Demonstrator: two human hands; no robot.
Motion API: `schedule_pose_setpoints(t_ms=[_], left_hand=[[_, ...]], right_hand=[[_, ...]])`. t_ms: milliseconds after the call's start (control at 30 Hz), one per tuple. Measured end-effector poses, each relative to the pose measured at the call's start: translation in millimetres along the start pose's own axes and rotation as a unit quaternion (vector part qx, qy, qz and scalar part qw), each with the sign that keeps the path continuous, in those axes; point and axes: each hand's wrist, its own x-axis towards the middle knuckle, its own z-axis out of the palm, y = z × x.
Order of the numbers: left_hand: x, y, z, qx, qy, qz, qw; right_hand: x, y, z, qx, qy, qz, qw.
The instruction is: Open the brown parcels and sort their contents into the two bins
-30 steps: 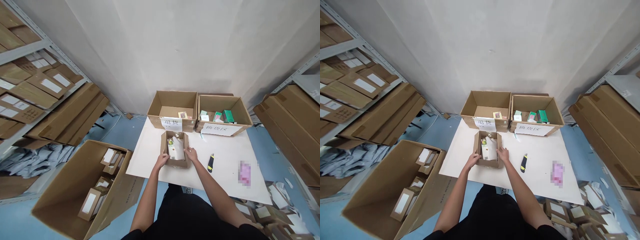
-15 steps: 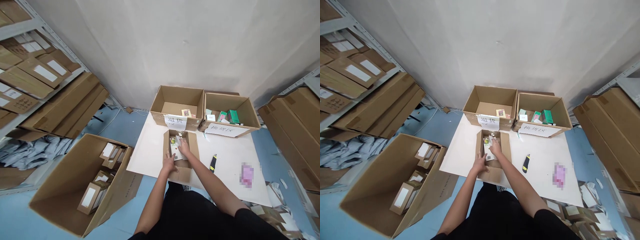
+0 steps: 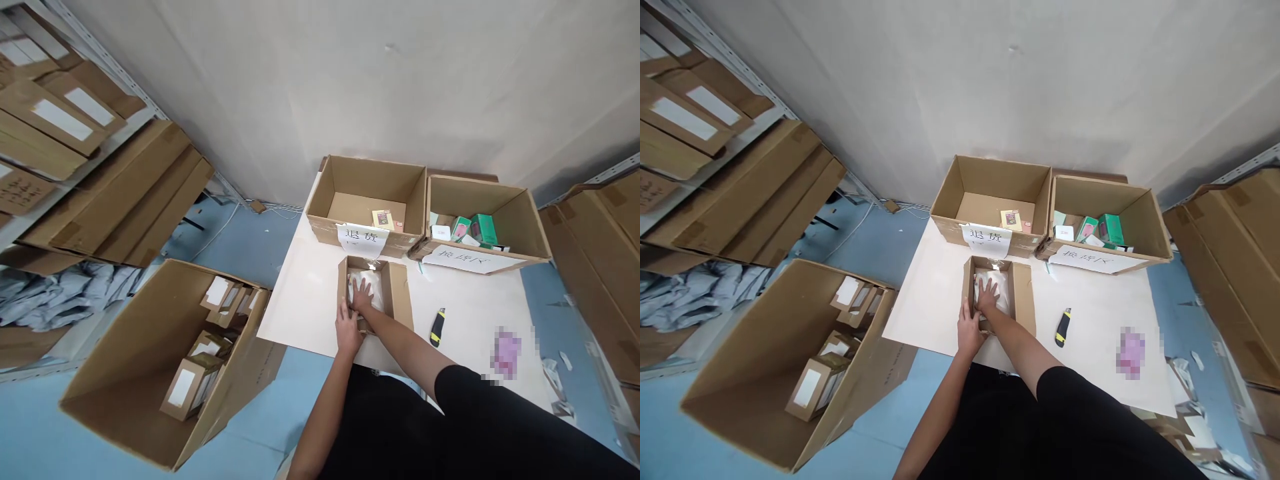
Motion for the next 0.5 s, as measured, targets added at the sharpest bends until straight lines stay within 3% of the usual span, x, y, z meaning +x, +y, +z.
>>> schedule_pose_setpoints(t_ms=[267, 433, 500], left_hand=[[3, 2, 3.0, 0.012, -0.003, -0.013, 1.0], [5, 2, -1.0, 0.013, -0.01, -0.014, 1.0], [5, 1, -2.6, 0.017, -0.018, -0.014, 1.0]], right_hand=[[-10, -6, 8, 0.001, 0.083, -0.017, 0.996], [-24, 0, -14, 0.095, 0.06, -0.031, 0.993], [-31, 11, -28, 0.145, 0.083, -0.053, 0.984]])
